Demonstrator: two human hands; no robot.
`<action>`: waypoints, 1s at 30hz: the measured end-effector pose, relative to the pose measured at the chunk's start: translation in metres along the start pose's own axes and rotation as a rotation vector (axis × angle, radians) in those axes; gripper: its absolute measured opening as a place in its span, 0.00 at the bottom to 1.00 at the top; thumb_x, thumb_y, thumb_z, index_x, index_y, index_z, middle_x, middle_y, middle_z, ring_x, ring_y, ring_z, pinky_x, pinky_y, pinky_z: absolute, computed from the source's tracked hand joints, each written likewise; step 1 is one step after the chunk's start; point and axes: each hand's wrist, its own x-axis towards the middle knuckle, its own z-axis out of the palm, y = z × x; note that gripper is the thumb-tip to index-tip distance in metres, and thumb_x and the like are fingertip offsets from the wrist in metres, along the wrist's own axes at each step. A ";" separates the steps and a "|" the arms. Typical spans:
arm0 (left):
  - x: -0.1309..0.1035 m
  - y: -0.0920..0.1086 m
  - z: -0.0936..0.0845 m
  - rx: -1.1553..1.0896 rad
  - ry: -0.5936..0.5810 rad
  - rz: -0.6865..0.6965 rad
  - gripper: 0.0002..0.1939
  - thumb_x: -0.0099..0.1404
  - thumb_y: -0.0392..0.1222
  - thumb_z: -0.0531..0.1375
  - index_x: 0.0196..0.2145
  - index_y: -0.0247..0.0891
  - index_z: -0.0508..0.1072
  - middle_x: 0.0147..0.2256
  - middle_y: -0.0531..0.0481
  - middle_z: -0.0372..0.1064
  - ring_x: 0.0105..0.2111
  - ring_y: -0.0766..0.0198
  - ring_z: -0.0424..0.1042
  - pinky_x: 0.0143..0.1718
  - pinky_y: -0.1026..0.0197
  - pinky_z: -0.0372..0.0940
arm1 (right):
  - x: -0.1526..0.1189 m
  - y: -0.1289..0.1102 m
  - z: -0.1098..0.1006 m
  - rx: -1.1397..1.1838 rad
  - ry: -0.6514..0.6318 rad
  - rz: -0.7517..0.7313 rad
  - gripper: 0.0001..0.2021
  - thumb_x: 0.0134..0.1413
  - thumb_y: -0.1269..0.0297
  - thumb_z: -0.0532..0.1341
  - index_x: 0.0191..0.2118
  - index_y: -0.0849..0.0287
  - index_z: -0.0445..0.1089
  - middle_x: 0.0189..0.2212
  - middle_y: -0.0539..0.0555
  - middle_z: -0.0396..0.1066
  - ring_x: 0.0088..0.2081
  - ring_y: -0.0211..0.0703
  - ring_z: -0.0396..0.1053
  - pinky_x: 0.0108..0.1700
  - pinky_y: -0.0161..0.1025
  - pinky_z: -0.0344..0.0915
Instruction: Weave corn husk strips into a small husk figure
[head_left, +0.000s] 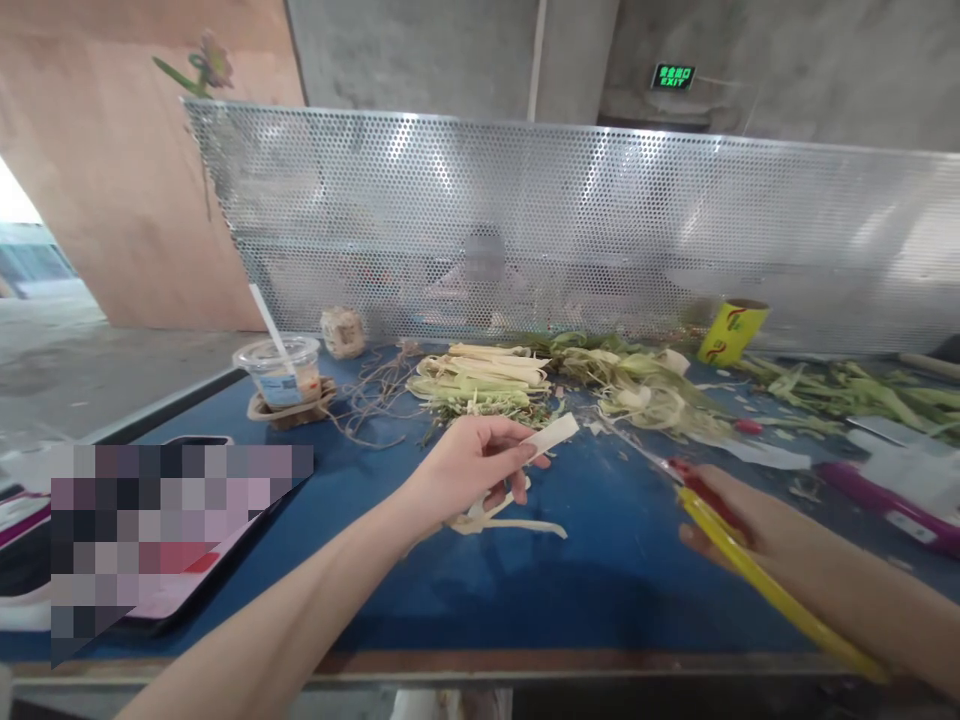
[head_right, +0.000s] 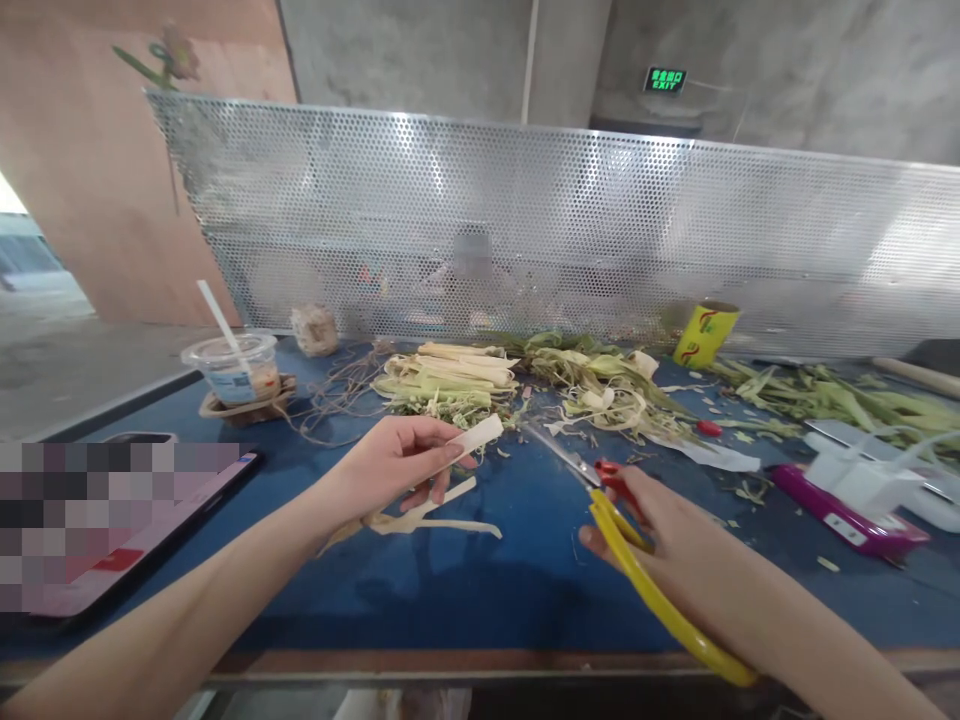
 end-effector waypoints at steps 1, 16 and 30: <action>0.000 0.001 0.001 -0.011 -0.002 -0.009 0.10 0.58 0.42 0.54 0.32 0.33 0.71 0.15 0.55 0.65 0.10 0.78 0.54 0.11 0.72 0.51 | -0.002 -0.005 0.000 0.004 -0.071 -0.029 0.16 0.47 0.50 0.53 0.38 0.55 0.62 0.29 0.52 0.70 0.31 0.45 0.69 0.34 0.39 0.65; 0.005 -0.001 0.009 -0.078 -0.039 0.029 0.12 0.59 0.45 0.55 0.31 0.33 0.72 0.15 0.55 0.65 0.09 0.78 0.53 0.11 0.72 0.50 | -0.003 -0.034 0.008 0.032 -0.089 0.025 0.16 0.47 0.46 0.49 0.29 0.55 0.57 0.23 0.53 0.67 0.25 0.43 0.64 0.25 0.36 0.57; 0.040 0.030 0.035 0.104 -0.200 0.087 0.13 0.59 0.46 0.54 0.32 0.35 0.73 0.16 0.55 0.64 0.10 0.77 0.54 0.12 0.71 0.50 | -0.013 0.002 -0.002 0.058 0.064 0.050 0.17 0.48 0.46 0.45 0.23 0.54 0.52 0.17 0.49 0.59 0.20 0.40 0.59 0.23 0.37 0.54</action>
